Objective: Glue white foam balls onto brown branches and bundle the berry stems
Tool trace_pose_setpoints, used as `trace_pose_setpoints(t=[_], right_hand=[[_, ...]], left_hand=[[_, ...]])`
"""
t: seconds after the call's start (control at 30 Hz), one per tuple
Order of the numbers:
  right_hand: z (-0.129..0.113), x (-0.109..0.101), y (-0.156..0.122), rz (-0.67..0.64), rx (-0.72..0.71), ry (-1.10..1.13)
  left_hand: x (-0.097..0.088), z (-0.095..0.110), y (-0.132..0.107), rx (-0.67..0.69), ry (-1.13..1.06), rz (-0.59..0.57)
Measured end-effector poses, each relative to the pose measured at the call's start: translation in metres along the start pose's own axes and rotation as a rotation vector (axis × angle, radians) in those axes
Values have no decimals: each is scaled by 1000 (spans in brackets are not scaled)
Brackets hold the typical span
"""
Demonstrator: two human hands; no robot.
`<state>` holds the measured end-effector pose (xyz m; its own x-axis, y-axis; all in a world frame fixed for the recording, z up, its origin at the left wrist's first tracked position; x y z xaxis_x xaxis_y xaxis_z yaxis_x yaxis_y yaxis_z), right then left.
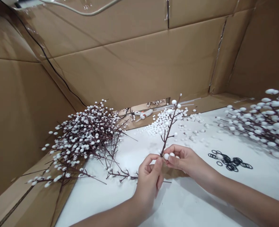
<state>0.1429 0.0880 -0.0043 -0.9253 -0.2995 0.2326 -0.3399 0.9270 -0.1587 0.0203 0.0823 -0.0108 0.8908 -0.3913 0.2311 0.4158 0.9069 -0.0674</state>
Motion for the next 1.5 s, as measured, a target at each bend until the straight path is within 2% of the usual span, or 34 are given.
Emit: trace_pose_setpoints(t=[0.13, 0.33, 0.53, 0.67, 0.8, 1.33, 1.5], right_hand=[[-3, 1, -3, 44, -6, -21], [-4, 3, -3, 24, -24, -9], [-5, -2, -5, 84, -55, -106], [-4, 1, -5, 66, -39, -55], [-4, 2, -3, 62, -90, 9], [-5, 6, -6, 59, -132, 56], [-2, 3, -6, 87, -97, 49]], left_hand=[[0, -2, 1, 14, -42, -26], [3, -8, 3, 10, -142, -92], [4, -7, 2, 7, -174, -102], [6, -5, 1, 18, -180, -101], [9, -1, 1, 36, -175, -127], [13, -3, 1, 48, -261, -237], [13, -4, 1, 42, -242, -244]])
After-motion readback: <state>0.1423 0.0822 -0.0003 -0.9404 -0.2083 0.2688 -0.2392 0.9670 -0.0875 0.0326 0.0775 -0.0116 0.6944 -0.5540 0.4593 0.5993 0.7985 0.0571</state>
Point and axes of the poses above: each hand's wrist, its own y-axis towards the middle knuckle, its own x-axis out of the palm, z = x × y, the point moved 5 cm from there along y, towards the middle knuckle, and after that the axes turned 9 degrees about -z, right-handed, at the moved point
